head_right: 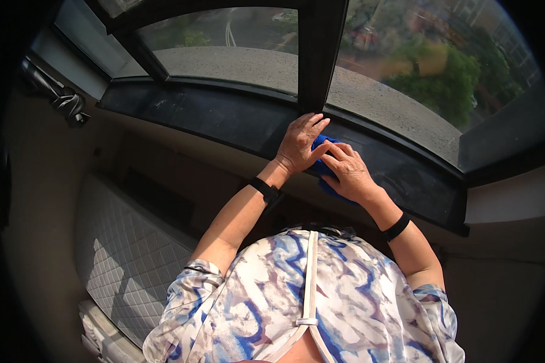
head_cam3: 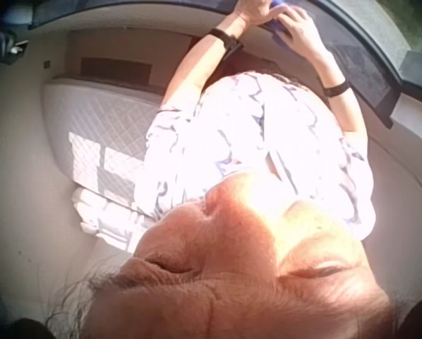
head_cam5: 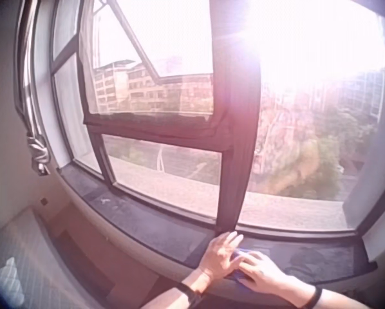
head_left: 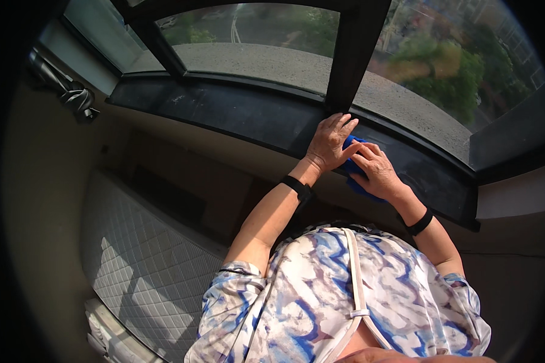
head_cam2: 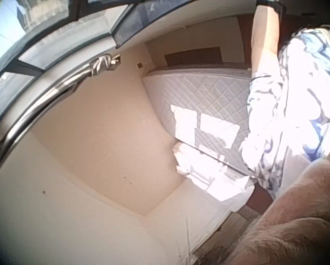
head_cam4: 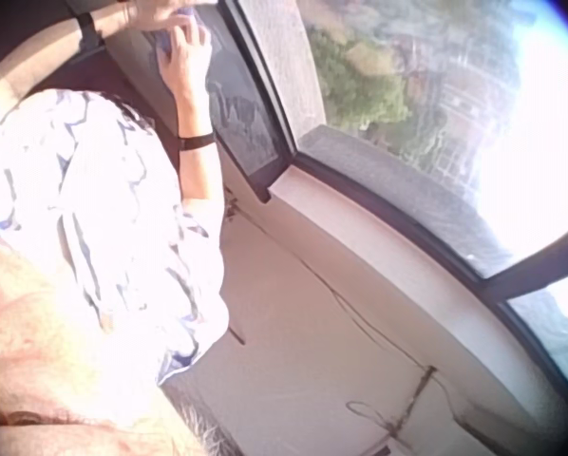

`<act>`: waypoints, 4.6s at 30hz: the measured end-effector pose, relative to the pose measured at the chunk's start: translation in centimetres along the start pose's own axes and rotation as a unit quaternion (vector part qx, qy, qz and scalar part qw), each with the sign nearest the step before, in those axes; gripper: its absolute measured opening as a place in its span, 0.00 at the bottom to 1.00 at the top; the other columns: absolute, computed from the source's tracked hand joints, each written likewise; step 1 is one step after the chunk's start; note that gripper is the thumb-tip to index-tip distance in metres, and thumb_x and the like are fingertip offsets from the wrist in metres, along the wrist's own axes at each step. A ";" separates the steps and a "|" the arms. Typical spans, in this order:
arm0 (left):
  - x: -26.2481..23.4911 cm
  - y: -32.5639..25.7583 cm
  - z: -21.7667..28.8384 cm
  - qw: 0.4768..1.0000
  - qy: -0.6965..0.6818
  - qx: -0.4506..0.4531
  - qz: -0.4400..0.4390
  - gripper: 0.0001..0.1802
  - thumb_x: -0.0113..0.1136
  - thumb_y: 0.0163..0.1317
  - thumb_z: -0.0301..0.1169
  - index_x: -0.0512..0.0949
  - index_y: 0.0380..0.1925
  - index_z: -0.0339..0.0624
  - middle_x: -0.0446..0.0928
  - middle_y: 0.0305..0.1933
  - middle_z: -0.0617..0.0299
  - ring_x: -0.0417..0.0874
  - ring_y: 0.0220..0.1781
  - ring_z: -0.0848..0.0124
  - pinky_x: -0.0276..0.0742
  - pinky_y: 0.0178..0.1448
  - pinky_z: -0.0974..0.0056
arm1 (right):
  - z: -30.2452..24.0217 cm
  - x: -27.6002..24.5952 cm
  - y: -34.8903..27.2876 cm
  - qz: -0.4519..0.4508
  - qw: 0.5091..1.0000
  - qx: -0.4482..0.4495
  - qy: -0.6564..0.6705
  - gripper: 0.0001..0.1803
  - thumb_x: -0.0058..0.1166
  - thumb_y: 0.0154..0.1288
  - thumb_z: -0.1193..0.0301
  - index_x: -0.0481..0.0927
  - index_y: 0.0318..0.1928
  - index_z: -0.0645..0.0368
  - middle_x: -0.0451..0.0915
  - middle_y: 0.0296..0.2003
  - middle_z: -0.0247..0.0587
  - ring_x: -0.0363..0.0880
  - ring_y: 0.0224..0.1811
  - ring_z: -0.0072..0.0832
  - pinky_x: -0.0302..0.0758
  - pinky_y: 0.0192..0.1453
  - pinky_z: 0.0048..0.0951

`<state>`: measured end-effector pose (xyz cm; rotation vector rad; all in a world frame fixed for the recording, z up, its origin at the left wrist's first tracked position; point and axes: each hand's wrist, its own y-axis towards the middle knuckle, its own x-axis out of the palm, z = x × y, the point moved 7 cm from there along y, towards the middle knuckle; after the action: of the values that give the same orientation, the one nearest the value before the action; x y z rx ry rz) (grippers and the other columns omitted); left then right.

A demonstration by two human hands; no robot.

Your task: Cleaning a window and ledge with a blue cloth.

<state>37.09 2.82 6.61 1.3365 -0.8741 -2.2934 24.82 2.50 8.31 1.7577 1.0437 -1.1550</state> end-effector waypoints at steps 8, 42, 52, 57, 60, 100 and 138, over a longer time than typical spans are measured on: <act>0.4 0.2 0.1 0.999 0.005 -0.016 -0.032 0.37 0.47 0.64 0.61 0.74 0.57 0.41 0.73 0.60 0.50 0.69 0.66 0.54 0.62 0.69 0.52 | 2.3 -1.7 -5.8 0.023 0.996 0.087 -0.025 0.27 0.67 0.49 0.71 0.75 0.53 0.54 0.68 0.64 0.46 0.65 0.64 0.46 0.67 0.65 0.45; -0.6 -0.2 0.8 0.998 0.053 0.023 0.019 0.36 0.47 0.66 0.58 0.69 0.62 0.43 0.67 0.65 0.50 0.66 0.67 0.53 0.60 0.70 0.49 | 5.8 -2.0 2.2 -0.055 0.989 0.101 -0.091 0.26 0.66 0.51 0.68 0.76 0.52 0.58 0.71 0.59 0.50 0.69 0.60 0.46 0.71 0.62 0.40; -0.6 -0.3 0.7 0.998 0.045 0.020 0.030 0.36 0.45 0.66 0.59 0.70 0.62 0.42 0.68 0.65 0.49 0.66 0.67 0.52 0.58 0.70 0.48 | 3.4 2.0 6.5 0.016 0.999 -0.036 -0.004 0.22 0.57 0.55 0.71 0.77 0.53 0.57 0.71 0.58 0.46 0.68 0.61 0.44 0.68 0.65 0.40; -1.7 -0.1 0.5 0.998 0.014 -0.006 0.064 0.36 0.45 0.66 0.59 0.72 0.60 0.41 0.69 0.63 0.49 0.67 0.66 0.52 0.59 0.69 0.49 | 1.9 2.3 7.7 -0.003 0.994 -0.107 0.016 0.21 0.56 0.56 0.69 0.76 0.52 0.59 0.75 0.53 0.50 0.69 0.59 0.46 0.66 0.65 0.41; -1.7 -0.1 0.3 0.997 0.014 -0.011 0.075 0.36 0.44 0.66 0.59 0.73 0.59 0.41 0.70 0.62 0.49 0.68 0.65 0.52 0.59 0.69 0.49 | 2.0 2.3 7.9 0.038 0.992 -0.103 0.054 0.21 0.56 0.55 0.68 0.76 0.50 0.60 0.75 0.52 0.50 0.70 0.59 0.46 0.66 0.65 0.41; 1.1 -0.1 -0.2 0.996 0.040 -0.041 -0.064 0.36 0.46 0.66 0.59 0.70 0.61 0.41 0.69 0.64 0.49 0.67 0.67 0.55 0.59 0.71 0.51 | 6.9 -2.4 -2.2 0.007 0.995 0.089 -0.039 0.28 0.66 0.52 0.70 0.74 0.55 0.61 0.67 0.65 0.48 0.63 0.68 0.46 0.65 0.70 0.40; 2.4 -0.2 -0.7 0.985 0.089 -0.064 -0.132 0.36 0.42 0.68 0.59 0.72 0.59 0.40 0.71 0.62 0.49 0.66 0.67 0.56 0.58 0.71 0.51 | 11.5 -4.1 -23.7 0.111 0.852 0.428 -0.281 0.23 0.55 0.66 0.62 0.72 0.56 0.65 0.72 0.55 0.57 0.70 0.54 0.52 0.68 0.60 0.45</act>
<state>36.52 1.38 4.67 1.6519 -0.5087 -2.3278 -1.55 -0.16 5.05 1.8785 -0.0841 -1.9947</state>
